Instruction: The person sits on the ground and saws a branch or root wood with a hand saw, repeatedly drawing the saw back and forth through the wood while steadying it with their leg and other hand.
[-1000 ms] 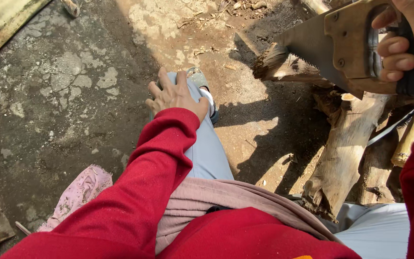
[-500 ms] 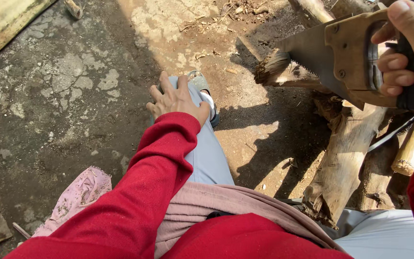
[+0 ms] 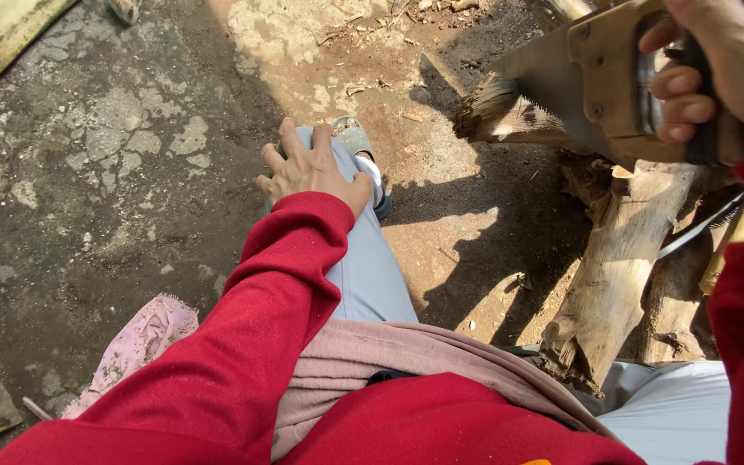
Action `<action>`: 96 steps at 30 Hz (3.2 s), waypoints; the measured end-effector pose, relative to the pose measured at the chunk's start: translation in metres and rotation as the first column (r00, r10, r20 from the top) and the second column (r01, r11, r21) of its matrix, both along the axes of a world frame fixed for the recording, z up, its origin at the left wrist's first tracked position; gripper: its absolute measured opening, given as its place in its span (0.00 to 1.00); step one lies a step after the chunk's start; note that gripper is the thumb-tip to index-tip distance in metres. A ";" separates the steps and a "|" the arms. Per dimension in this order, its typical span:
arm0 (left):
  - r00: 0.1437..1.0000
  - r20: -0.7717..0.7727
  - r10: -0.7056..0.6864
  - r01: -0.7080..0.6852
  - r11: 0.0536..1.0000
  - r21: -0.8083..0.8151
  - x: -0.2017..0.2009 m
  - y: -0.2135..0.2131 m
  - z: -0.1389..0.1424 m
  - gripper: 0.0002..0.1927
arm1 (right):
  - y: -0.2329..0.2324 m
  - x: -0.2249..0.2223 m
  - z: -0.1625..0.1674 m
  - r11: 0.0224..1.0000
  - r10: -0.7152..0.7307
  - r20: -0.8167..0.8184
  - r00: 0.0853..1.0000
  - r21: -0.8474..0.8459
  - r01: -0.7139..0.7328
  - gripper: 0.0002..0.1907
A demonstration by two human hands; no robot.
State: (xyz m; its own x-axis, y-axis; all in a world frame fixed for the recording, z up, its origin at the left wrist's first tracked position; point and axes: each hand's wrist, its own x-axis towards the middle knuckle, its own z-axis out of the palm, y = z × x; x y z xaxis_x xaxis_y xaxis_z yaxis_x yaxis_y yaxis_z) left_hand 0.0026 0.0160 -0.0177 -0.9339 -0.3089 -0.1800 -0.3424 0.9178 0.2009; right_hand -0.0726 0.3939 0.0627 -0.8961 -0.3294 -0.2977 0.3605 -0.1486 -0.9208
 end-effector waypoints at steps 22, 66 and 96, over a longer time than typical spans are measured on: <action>1.000 0.010 -0.021 0.021 0.999 -0.040 -0.003 0.002 -0.003 0.36 | 0.076 0.005 -0.069 0.994 0.001 0.018 1.000 -0.106 0.001 0.19; 0.998 0.052 -0.018 0.019 1.000 -0.020 -0.004 -0.002 0.004 0.37 | -0.023 0.002 -0.023 0.842 -0.054 -0.190 0.980 0.519 0.147 0.21; 0.998 0.057 -0.015 0.017 0.999 -0.045 -0.006 -0.003 0.001 0.38 | -0.036 -0.042 -0.040 0.780 -0.020 -0.148 0.989 0.616 0.108 0.23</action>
